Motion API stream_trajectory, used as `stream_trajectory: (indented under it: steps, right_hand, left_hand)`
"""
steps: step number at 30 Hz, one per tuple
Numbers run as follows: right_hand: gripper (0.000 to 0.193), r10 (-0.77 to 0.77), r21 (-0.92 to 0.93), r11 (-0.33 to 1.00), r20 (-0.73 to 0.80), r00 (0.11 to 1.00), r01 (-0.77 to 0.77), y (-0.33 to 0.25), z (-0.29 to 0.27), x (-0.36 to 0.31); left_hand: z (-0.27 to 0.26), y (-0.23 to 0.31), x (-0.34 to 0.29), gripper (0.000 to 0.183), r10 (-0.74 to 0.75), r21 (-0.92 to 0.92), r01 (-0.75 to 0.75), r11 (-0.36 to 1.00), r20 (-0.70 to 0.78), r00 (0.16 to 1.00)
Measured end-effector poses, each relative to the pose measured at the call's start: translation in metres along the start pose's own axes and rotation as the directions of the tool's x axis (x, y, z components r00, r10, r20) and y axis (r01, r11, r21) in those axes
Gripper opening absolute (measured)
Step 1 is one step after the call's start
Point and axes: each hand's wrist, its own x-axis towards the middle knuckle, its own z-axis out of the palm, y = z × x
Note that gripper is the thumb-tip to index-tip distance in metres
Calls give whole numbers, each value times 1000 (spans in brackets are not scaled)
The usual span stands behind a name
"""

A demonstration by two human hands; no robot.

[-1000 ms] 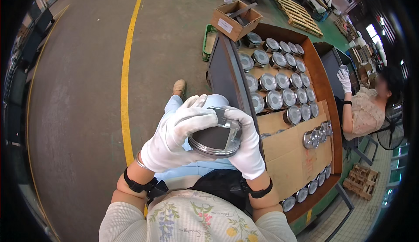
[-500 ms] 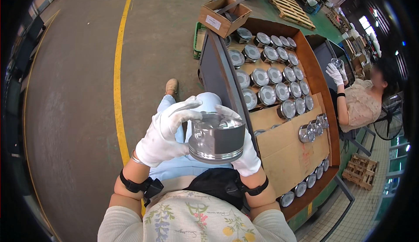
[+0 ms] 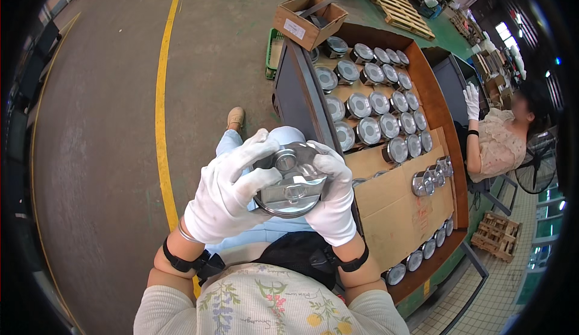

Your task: Inspecting and marking metal pistons for quality control in a manufacturing setting.

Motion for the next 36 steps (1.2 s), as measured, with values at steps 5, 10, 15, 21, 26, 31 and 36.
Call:
stream_trajectory:
  steps: [5,10,15,21,26,31,36]
  right_hand:
    - [60,172,344,928,-46,984,-146,3,5,-10]
    - [55,555,866,238,251,793,-440,-8,-1,-6]
    - [59,513,896,-48,401,758,-441,-5,-1,-13]
    - [60,608,937,157,158,778,-312,-20,2,-4]
    - [53,-258,21,965,-86,962,261,4,2,-6]
    - [42,220,630,766,-69,973,-128,-12,2,-19]
    - [64,264,825,536,36,964,-177,-21,-5,-13]
  left_hand:
    - [-1,8,2,89,-110,-91,108,990,-15,994]
    - [1,-1,-4,109,-144,-193,142,971,5,990]
    - [8,-5,-9,110,-148,-278,150,949,25,989]
    - [3,-1,-13,115,-203,-317,242,917,150,968]
    - [10,18,-8,121,-306,-405,353,844,178,935]
    - [33,0,-24,122,-246,-489,249,836,72,967]
    - [35,-2,-31,119,-258,-520,247,818,53,965]
